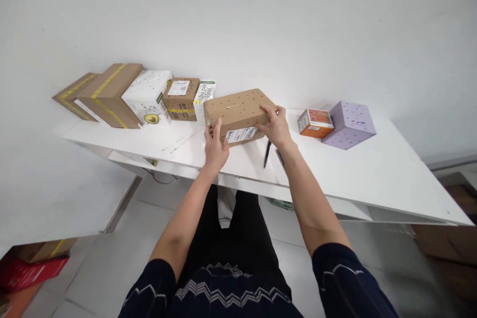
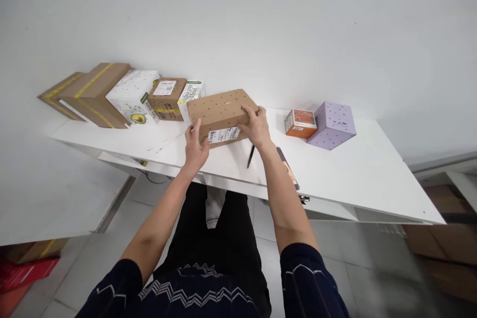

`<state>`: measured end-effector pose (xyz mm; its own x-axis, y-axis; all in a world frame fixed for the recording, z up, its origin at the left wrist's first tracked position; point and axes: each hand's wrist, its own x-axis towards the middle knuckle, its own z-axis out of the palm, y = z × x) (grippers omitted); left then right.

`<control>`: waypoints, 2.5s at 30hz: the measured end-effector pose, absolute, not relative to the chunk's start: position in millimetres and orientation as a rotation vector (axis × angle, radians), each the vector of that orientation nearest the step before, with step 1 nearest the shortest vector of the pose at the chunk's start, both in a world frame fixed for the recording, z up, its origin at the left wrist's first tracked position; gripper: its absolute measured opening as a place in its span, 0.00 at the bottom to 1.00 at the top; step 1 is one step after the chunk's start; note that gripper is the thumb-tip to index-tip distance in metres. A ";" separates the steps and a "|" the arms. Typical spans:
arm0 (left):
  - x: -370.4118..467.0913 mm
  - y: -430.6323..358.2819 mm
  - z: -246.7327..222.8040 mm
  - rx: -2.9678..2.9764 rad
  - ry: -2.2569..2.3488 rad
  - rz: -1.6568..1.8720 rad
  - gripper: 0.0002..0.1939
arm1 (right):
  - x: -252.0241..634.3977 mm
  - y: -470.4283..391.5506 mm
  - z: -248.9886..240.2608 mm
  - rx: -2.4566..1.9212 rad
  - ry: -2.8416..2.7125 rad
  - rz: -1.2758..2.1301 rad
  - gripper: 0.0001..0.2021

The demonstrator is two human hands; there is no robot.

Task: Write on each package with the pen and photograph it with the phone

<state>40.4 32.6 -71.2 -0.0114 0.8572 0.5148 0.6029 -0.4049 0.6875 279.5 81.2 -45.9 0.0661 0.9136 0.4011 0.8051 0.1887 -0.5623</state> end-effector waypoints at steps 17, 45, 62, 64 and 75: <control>110.6 98.1 -101.5 1.743 1.455 1.259 0.26 | 287.8 74.8 -20.1 -1.872 -1.685 -0.341 0.25; -20.1 88.8 -45.6 1.661 1.872 1.382 0.27 | 244.6 -22.2 -128.7 -1.466 -1.472 0.196 0.16; -29.3 -76.0 -97.4 0.612 1.245 1.116 0.36 | 241.2 -37.5 -148.9 -1.661 -1.154 0.089 0.12; -29.3 -79.2 -96.9 0.631 1.256 1.099 0.35 | 243.6 -27.5 -139.6 -1.858 -1.234 0.124 0.16; -18.1 -101.1 -136.7 2.344 1.943 1.144 0.33 | 246.1 9.3 -105.3 -2.354 -1.525 0.405 0.29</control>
<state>-18.1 -101.1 -136.7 0.0419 0.8196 0.5714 0.8974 -0.2822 0.3390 246.1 9.3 -105.3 0.3946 0.9163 -0.0688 0.8299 -0.3875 -0.4015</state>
